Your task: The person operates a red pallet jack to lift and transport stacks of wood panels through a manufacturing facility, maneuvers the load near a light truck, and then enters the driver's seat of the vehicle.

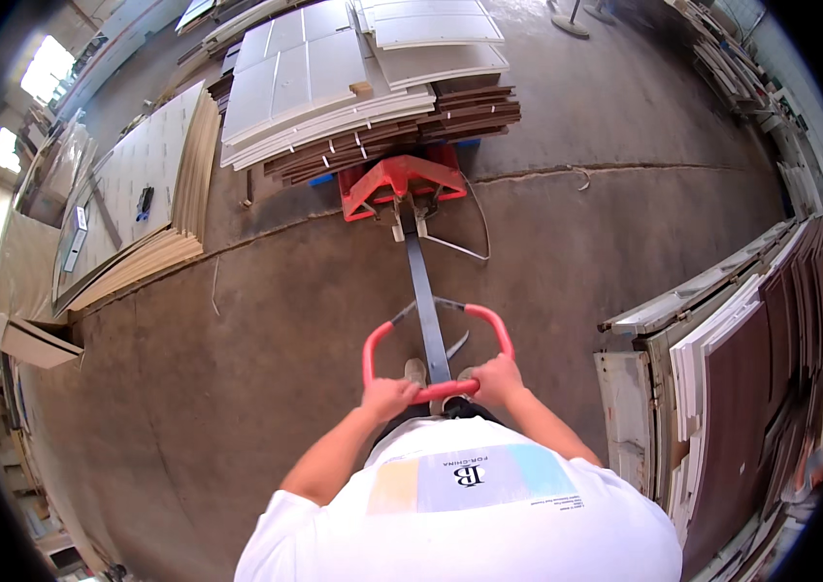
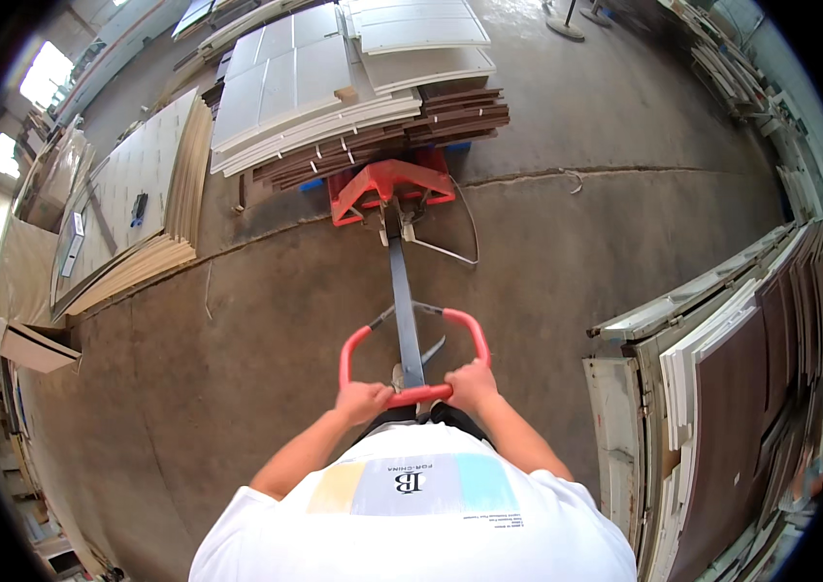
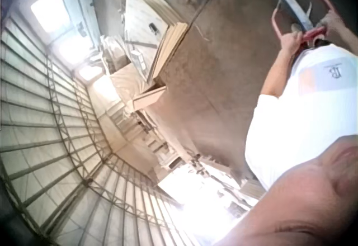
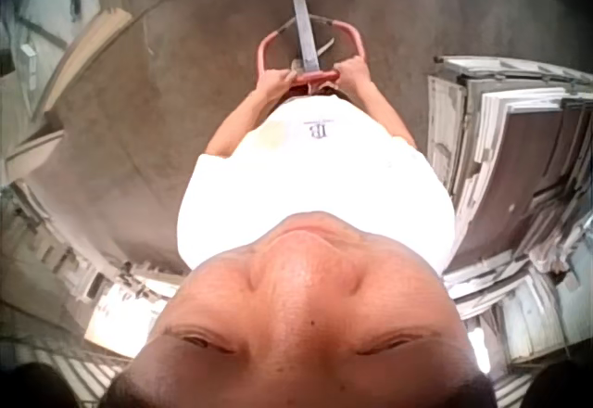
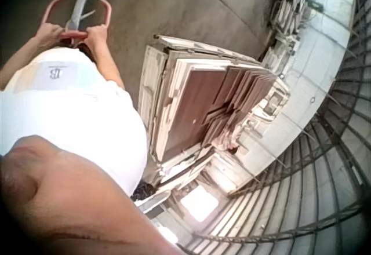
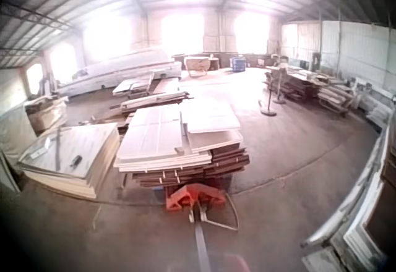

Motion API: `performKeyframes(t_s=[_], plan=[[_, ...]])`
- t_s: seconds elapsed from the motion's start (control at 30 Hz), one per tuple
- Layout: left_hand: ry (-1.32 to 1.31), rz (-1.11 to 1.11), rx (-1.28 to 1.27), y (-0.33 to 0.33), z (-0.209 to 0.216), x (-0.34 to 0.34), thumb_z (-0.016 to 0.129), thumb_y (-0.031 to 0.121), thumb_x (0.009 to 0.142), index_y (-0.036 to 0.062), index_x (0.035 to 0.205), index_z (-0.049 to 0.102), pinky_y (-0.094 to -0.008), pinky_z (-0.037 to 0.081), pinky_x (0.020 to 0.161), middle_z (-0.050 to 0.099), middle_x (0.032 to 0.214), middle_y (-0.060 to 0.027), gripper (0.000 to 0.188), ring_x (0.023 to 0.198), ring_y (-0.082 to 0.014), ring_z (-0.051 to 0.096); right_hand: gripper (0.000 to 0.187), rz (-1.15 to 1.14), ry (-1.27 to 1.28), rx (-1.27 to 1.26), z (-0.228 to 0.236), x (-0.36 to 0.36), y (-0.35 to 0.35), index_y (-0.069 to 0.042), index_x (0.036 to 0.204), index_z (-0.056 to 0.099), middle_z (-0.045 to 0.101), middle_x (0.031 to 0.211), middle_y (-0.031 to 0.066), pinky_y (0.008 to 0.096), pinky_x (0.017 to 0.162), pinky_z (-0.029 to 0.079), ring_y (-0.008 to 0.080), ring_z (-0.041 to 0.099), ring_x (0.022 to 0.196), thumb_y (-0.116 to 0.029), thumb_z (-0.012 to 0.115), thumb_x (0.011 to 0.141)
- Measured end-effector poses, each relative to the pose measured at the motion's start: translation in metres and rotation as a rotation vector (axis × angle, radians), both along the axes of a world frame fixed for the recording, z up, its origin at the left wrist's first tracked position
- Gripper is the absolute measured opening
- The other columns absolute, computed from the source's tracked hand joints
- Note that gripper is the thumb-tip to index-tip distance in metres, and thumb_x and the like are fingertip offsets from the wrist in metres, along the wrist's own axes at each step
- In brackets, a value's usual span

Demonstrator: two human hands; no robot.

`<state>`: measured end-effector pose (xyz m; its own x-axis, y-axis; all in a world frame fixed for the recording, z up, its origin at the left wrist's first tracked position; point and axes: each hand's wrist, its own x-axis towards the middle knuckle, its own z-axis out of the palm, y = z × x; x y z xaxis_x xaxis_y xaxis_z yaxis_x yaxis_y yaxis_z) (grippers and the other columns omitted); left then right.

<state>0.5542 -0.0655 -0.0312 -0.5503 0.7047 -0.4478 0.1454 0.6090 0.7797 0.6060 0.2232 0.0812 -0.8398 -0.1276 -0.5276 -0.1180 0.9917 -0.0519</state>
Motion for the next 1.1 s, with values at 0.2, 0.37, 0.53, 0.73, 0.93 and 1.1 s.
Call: performKeyframes(t_s=[0.2, 0.37, 0.53, 0.73, 0.93, 1.1], plan=[[0.746, 0.646, 0.35, -0.021, 0.108, -0.158, 0.069, 0.014, 0.082, 0.0097, 0.06, 0.064, -0.0437, 0.053, 0.057, 0.067, 0.067, -0.0154, 0.022, 0.063, -0.0331, 0.069, 0.031, 0.201, 0.757, -0.197, 0.099, -0.181, -0.024, -0.018, 0.056, 0.058, 0.061, 0.054, 0.0048, 0.0401, 0.062, 0.053, 0.0256, 0.067, 0.055, -0.036, 0.083, 0.059], [0.717, 0.485, 0.401, -0.022, 0.077, -0.1, 0.066, 0.012, 0.075, 0.0113, 0.06, 0.066, -0.0425, 0.058, 0.063, 0.064, 0.061, -0.016, 0.015, 0.059, -0.0352, 0.067, 0.037, 0.25, 0.757, -0.201, 0.05, -0.107, -0.009, -0.016, 0.056, 0.054, 0.057, 0.055, 0.0057, 0.042, 0.058, 0.05, 0.0269, 0.062, 0.053, -0.038, 0.084, 0.059], [0.151, 0.042, 0.008, 0.007, -0.04, 0.033, 0.049, 0.04, 0.104, 0.0105, 0.088, 0.074, -0.0562, 0.054, 0.087, 0.076, 0.087, -0.0201, 0.042, 0.084, -0.0422, 0.073, 0.015, 0.026, 0.004, -0.166, -0.032, 0.024, 0.014, -0.014, 0.083, 0.074, 0.076, 0.09, 0.0112, 0.0516, 0.089, 0.054, 0.0327, 0.073, 0.094, -0.021, 0.077, 0.07], [0.422, 0.317, 0.259, -0.016, 0.072, -0.086, 0.067, 0.024, 0.093, 0.018, 0.078, 0.076, -0.0462, 0.059, 0.075, 0.075, 0.081, -0.0095, 0.018, 0.077, -0.031, 0.074, 0.025, 0.14, 0.5, -0.168, 0.079, -0.101, 0.002, -0.016, 0.062, 0.061, 0.066, 0.062, 0.0046, 0.0417, 0.066, 0.053, 0.0267, 0.069, 0.062, -0.031, 0.08, 0.069], [0.818, 0.635, 0.557, -0.022, 0.091, -0.134, 0.067, 0.011, 0.074, 0.0104, 0.061, 0.061, -0.0429, 0.051, 0.056, 0.058, 0.055, -0.0106, 0.015, 0.05, -0.0312, 0.059, 0.033, 0.269, 0.849, -0.178, 0.085, -0.152, -0.012, -0.018, 0.058, 0.054, 0.058, 0.057, 0.0027, 0.0381, 0.059, 0.049, 0.0239, 0.062, 0.053, -0.031, 0.08, 0.073], [0.408, 0.157, 0.121, -0.007, -0.017, 0.023, 0.063, 0.03, 0.092, 0.0106, 0.075, 0.071, -0.0519, 0.056, 0.069, 0.071, 0.073, -0.0176, 0.027, 0.07, -0.0377, 0.07, 0.013, 0.059, 0.22, -0.055, -0.021, 0.014, 0.002, -0.017, 0.071, 0.07, 0.07, 0.073, 0.0066, 0.0461, 0.075, 0.053, 0.0282, 0.071, 0.074, -0.026, 0.078, 0.075]])
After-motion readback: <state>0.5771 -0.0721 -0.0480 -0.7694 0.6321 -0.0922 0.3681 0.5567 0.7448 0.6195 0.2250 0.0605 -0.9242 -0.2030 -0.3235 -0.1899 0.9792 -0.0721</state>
